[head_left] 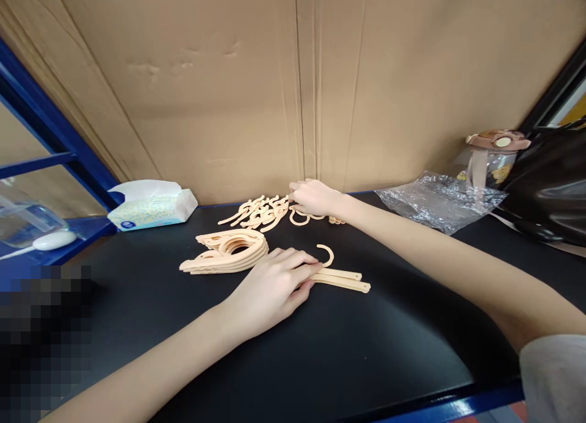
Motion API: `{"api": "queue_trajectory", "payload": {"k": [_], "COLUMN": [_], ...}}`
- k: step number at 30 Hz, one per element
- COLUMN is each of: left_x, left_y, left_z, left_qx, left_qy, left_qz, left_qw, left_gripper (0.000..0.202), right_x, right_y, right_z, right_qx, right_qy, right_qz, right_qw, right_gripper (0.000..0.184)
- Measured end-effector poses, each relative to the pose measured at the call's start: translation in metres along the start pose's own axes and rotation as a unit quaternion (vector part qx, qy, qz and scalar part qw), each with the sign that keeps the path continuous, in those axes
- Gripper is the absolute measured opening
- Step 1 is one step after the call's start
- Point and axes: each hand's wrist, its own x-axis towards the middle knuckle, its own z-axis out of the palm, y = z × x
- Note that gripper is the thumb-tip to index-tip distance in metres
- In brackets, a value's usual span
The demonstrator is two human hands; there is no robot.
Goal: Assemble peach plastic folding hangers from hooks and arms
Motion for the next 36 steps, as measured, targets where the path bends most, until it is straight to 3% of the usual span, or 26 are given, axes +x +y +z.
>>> {"api": "queue_trajectory", "payload": {"k": [5, 14, 22, 26, 31, 36], "left_x": [-0.002, 0.000, -0.001, -0.002, -0.001, 0.000], "left_y": [-0.002, 0.001, 0.000, -0.001, 0.000, 0.001], "left_z": [0.000, 0.001, -0.001, 0.000, 0.000, 0.002], "left_qx": [-0.001, 0.003, 0.003, 0.008, 0.009, 0.004], "left_qy": [-0.004, 0.005, 0.001, 0.006, 0.003, 0.008], "left_qz": [0.002, 0.006, 0.004, 0.013, 0.011, 0.006], "left_qw": [1.000, 1.000, 1.000, 1.000, 1.000, 1.000], "left_gripper": [0.026, 0.026, 0.026, 0.026, 0.028, 0.027], "right_x": [0.019, 0.027, 0.016, -0.005, -0.053, -0.109], "right_y": [-0.005, -0.005, 0.006, 0.015, 0.016, 0.001], "right_z": [0.006, 0.009, -0.011, -0.029, -0.050, -0.049], "right_qx": [0.006, 0.000, -0.024, -0.050, -0.082, -0.063], "right_qy": [-0.004, 0.004, 0.043, 0.066, 0.109, 0.121], "right_qz": [-0.002, -0.017, -0.034, -0.042, -0.039, -0.006], "right_qw": [1.000, 1.000, 0.998, 0.996, 0.990, 0.991], "right_gripper": [0.024, 0.023, 0.026, 0.028, 0.031, 0.031]}}
